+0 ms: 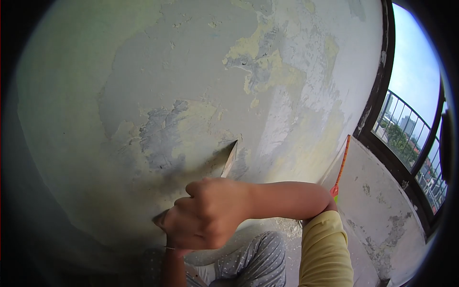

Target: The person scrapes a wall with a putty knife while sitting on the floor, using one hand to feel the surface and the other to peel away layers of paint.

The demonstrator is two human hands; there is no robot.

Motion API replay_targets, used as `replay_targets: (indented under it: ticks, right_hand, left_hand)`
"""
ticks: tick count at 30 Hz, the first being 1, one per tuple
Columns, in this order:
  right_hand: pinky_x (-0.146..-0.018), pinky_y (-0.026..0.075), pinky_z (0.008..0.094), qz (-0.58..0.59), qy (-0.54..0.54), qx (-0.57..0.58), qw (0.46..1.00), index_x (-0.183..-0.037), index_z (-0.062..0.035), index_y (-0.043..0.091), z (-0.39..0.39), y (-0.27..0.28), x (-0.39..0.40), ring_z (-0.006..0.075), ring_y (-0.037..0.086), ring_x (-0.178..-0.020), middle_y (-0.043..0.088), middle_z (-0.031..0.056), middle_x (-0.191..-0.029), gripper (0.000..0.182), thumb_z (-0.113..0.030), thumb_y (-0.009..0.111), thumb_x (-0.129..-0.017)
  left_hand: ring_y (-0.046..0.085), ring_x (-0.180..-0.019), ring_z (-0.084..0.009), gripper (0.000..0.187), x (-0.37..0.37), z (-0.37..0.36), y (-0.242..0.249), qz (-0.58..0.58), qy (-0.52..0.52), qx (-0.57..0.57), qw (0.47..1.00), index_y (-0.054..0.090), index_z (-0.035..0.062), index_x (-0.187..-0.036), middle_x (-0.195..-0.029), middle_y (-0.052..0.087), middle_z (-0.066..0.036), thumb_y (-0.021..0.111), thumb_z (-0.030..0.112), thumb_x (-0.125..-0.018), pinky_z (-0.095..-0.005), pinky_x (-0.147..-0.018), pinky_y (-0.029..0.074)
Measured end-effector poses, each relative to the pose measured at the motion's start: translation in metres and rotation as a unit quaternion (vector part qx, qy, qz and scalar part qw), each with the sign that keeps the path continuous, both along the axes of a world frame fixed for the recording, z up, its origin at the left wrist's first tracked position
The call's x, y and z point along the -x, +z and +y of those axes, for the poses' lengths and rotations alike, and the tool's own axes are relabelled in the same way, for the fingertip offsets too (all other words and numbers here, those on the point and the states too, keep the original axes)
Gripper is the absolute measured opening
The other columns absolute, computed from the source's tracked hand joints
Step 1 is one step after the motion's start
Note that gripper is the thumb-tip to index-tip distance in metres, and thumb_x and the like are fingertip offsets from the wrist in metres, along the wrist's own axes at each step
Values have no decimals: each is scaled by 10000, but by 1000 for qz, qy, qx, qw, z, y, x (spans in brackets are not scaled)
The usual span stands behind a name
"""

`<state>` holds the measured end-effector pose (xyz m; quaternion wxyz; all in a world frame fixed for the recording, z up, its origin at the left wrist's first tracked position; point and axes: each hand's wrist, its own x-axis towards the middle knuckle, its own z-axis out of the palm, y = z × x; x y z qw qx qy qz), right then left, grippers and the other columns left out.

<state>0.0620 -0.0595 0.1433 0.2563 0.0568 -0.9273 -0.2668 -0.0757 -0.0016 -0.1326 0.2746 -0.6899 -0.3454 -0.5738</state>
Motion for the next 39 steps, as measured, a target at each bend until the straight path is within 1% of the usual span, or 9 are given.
replay_targets:
  ticks: [7, 10, 11, 13, 14, 16, 30, 32, 39]
  right_hand:
    - [-384, 349, 279, 14, -3, -34, 999, -593, -102, 483, 9, 2, -4, 131, 487, -505, 422, 1, -610, 354, -303, 642, -836]
    - [-382, 340, 279, 11, 35, -24, 999, -614, -102, 498, -14, -1, 6, 134, 484, -511, 426, -1, -613, 339, -311, 644, -838]
    - [-384, 338, 277, -22, 68, -43, 997, -624, -110, 505, -29, -6, 9, 140, 494, -524, 437, -1, -622, 330, -315, 650, -838]
    - [-391, 351, 278, 7, 58, -17, 998, -624, -109, 508, -20, -4, 8, 143, 504, -532, 445, 1, -625, 326, -311, 649, -837]
    - [-397, 364, 278, 39, 49, 10, 998, -624, -108, 511, -11, -3, 6, 146, 514, -540, 452, 4, -629, 322, -308, 648, -836]
    - [-414, 394, 281, 56, -29, 40, 997, -630, -97, 519, 7, 3, 0, 152, 541, -557, 466, 14, -635, 316, -299, 639, -842]
    - [-407, 334, 276, 27, 81, -33, 996, -652, -109, 500, -35, -1, 13, 132, 464, -504, 443, -5, -630, 325, -304, 639, -871]
    - [-409, 352, 281, 144, -11, 22, 989, -648, -109, 510, 10, -5, 1, 134, 475, -500, 416, -17, -601, 314, -304, 634, -861]
    - [-406, 347, 298, 26, 53, -8, 998, -667, -100, 535, -13, 3, 0, 139, 469, -486, 417, -17, -601, 301, -308, 647, -855]
  left_hand:
    - [476, -1013, -243, 317, -12, -7, -7, -170, -141, 103, 970, 545, 163, -1128, -1181, 452, -55, 637, 203, -827, -406, -852, 387]
    - [616, -578, -208, 342, 12, 34, -33, -71, -259, 215, 939, 643, 115, -860, -719, 647, -1, 675, 455, -870, -356, -499, 482]
    - [616, -578, -208, 342, 7, 28, -24, -72, -260, 214, 939, 643, 115, -860, -719, 647, -1, 675, 455, -870, -356, -499, 482]
    - [484, -1010, -225, 466, -9, 3, 4, 6, 37, -33, 999, 501, 129, -1178, -1181, 452, -58, 697, 348, -816, -395, -857, 404]
    - [484, -1010, -225, 466, -20, -1, 2, 8, 34, -31, 999, 501, 129, -1178, -1181, 452, -58, 697, 348, -816, -395, -857, 404]
    - [568, -731, -299, 59, -39, 1, -4, -171, -87, 162, 968, 619, 52, -675, -707, 551, -117, 612, 110, -674, -408, -708, 494]
    - [554, -763, -300, 69, -28, 37, 12, -141, -73, 103, 982, 612, 52, -719, -756, 540, -118, 599, 118, -701, -413, -726, 483]
    - [552, -768, -300, 71, -25, 33, 8, -133, -73, 108, 983, 611, 52, -725, -764, 538, -119, 597, 119, -706, -414, -728, 481]
    - [545, -786, -301, 79, -35, 38, 7, -137, -68, 99, 983, 607, 52, -749, -790, 532, -120, 590, 123, -721, -417, -737, 475]
